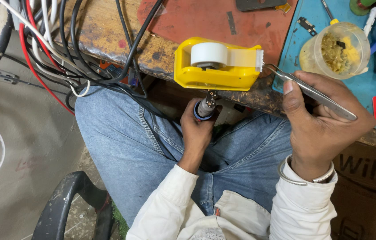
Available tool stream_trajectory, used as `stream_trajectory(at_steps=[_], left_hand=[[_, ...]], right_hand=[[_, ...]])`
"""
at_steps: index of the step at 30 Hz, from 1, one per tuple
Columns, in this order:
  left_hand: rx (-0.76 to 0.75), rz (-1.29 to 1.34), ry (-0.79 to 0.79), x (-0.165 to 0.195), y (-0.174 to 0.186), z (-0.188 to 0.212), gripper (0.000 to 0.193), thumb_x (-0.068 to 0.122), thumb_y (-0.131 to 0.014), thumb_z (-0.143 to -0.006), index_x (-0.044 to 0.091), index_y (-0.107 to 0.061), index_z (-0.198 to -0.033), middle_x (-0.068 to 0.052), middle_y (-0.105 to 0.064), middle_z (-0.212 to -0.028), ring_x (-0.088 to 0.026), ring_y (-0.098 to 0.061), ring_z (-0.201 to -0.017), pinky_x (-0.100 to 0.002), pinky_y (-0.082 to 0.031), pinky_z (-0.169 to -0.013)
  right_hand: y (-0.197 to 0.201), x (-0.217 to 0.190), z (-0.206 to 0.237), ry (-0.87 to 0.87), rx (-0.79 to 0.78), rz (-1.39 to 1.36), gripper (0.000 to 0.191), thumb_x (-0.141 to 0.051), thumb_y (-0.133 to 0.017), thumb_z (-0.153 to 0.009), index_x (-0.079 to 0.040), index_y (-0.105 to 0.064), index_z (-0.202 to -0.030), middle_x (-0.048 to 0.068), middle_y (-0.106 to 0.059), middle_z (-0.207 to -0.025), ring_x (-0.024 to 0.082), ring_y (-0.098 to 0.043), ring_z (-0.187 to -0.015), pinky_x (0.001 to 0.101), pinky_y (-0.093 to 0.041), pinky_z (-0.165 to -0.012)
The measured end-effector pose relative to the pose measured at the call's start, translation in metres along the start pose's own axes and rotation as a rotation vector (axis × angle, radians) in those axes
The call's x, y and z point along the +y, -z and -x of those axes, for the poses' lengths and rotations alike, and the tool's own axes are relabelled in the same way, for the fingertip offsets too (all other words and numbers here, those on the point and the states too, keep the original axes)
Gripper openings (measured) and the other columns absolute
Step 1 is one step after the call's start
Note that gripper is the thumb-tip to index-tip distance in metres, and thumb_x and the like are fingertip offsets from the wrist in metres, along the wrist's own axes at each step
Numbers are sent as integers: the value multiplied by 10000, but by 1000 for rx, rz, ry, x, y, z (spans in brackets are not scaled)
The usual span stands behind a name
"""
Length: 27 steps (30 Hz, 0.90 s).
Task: The person uses a hot air gun and tweezers to reflow solder on a small circuit board, then places the board into a disassembled mobile phone chassis and secures it with adhesive. The workspace contains multiple phones and repair tools.
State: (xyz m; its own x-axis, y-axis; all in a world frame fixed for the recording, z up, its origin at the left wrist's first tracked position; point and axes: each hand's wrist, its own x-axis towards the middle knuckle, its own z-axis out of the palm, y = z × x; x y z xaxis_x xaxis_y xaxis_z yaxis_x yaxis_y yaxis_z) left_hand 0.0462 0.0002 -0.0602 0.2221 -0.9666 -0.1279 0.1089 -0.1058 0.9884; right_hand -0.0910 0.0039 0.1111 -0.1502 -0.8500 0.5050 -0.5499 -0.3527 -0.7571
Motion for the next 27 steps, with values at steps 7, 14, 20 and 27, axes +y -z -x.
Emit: stream_trajectory(at_steps=[7,14,20,27], left_hand=[[-3,0,-16,1,5,0,250,98,-819,-832,20,-683,-1027,-48,-707,-925,-128,-677,-860,-278,-543,-799],[-3,0,-16,2,4,-2,248,96,-816,-835,17,-681,-1028,-47,-705,-923,-129,-678,-856,-278,-543,-794],[-7,-5,-11,0,3,-3,249,98,-819,-834,15,-683,-1026,-51,-704,-913,-133,-678,-848,-281,-542,-788],[-13,4,8,2,4,-2,252,119,-827,-839,22,-683,-1021,-36,-703,-922,-121,-681,-848,-273,-545,-777]], right_hand=[[-1,-1,3,-2,-4,-6,270,-116,-819,-1066,87,-682,-1180,186,-730,-1058,187,-753,-954,254,-627,-887],[1,2,4,7,0,-24,317,-172,-814,-1075,92,-667,-1171,163,-718,-1035,165,-737,-916,241,-617,-851],[-2,6,3,28,-9,-1,341,-199,-828,-1077,94,-675,-1163,166,-717,-1049,169,-743,-931,239,-621,-843],[-4,1,1,10,-7,21,303,-168,-821,-1059,77,-687,-1177,163,-727,-1027,165,-744,-905,236,-615,-822]])
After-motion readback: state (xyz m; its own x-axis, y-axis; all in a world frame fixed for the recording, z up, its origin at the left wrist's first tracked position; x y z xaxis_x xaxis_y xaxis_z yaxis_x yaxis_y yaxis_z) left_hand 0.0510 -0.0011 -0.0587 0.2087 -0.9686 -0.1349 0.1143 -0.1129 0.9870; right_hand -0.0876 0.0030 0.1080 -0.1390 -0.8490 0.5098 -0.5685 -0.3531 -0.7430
